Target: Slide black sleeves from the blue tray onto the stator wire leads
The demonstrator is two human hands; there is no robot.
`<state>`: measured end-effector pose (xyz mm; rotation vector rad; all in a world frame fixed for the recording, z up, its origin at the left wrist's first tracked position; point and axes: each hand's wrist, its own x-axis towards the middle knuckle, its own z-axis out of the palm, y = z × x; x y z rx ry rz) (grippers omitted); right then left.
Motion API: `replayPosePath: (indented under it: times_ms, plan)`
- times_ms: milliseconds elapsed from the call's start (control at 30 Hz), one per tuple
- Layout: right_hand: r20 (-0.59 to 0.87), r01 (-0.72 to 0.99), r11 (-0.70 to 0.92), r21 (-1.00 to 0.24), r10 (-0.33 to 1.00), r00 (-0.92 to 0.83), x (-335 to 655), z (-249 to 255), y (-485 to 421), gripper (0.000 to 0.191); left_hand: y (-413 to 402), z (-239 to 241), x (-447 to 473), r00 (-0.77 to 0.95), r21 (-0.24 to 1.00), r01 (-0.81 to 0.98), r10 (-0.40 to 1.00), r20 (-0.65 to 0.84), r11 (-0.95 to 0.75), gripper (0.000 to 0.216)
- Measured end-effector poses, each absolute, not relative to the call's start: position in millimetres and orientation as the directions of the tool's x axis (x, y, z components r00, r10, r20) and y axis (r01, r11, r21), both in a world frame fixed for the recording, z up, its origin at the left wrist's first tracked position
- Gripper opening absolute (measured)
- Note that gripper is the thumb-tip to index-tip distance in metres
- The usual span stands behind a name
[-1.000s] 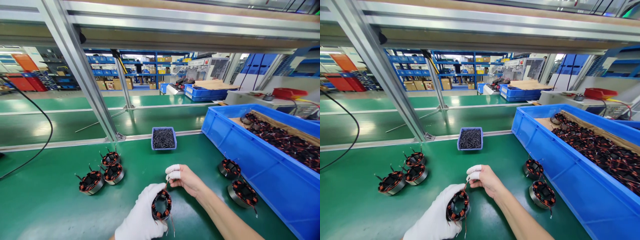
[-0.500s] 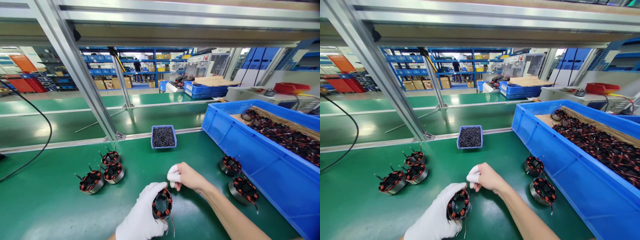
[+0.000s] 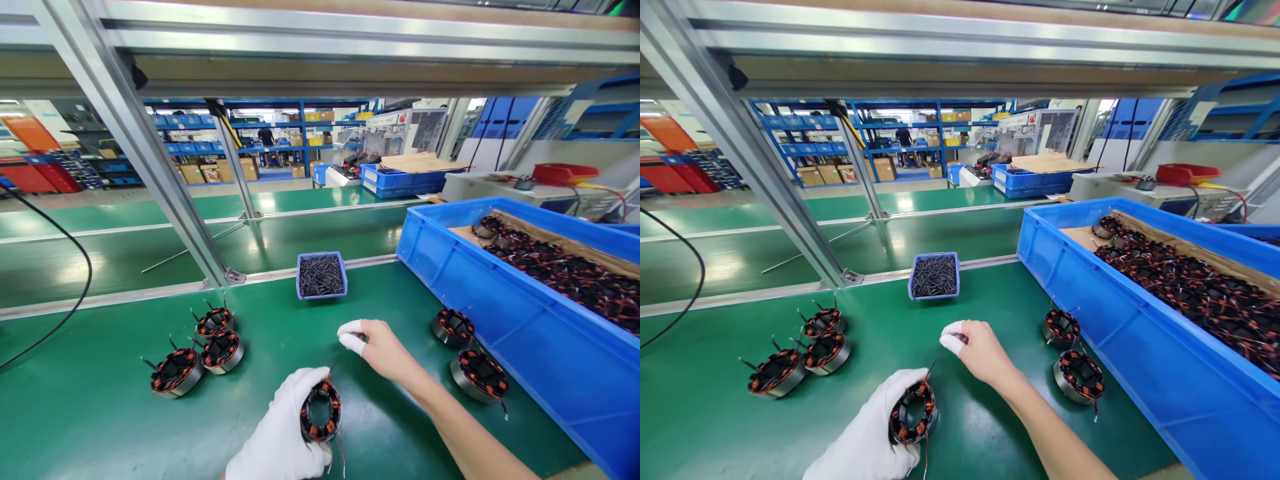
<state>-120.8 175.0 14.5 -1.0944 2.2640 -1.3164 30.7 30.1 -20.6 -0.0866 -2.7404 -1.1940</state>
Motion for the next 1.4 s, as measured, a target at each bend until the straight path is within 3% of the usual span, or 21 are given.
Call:
replayPosePath:
  times_ms: [100,400,500,633,767,833,1033,1233,1400]
  plan:
    - [0.257,-0.659,0.263,-0.704,-0.771,-0.583,-115,23,186,0.022,30,-20,31,-0.988,0.723,0.106,-0.009,0.153,0.683,0.082]
    - [0.257,-0.926,0.207,-0.316,-0.921,-0.294,-108,17,183,0.016,26,-20,31,-0.988,0.724,0.121,0.013,0.153,0.679,0.083]
    - [0.231,-0.955,0.221,-0.197,-0.936,-0.264,-110,18,184,0.018,26,-18,31,-0.996,0.815,0.072,-0.005,0.092,0.574,0.092]
    - [0.181,-0.985,0.159,-0.074,-0.969,-0.17,-112,26,173,0.02,26,-9,26,-0.996,0.908,0.083,0.071,0.059,0.41,0.1]
    - [0.129,-0.999,-0.022,-0.028,-0.992,0.018,-113,35,158,0.018,27,2,21,-0.997,0.91,0.052,0.072,0.024,0.411,0.107]
    - [0.124,-0.999,-0.029,-0.027,-0.992,0.025,-112,36,156,0.02,28,4,21,-0.999,0.918,0.027,0.054,0.006,0.396,0.109]
    - [0.127,-0.96,0.107,-0.261,-0.981,-0.144,-105,33,165,0.019,30,-3,24,-0.998,0.956,0.033,0.065,0.015,0.291,0.109]
    - [0.081,-0.981,0.161,-0.104,-0.982,-0.17,-97,28,163,0.022,28,-10,25,-0.997,0.948,0.072,0.045,0.061,0.311,0.11]
    - [0.1,-0.973,0.201,-0.118,-0.972,-0.213,-91,19,164,0.016,30,-11,23,-0.994,0.948,0.101,0.067,0.085,0.301,0.112]
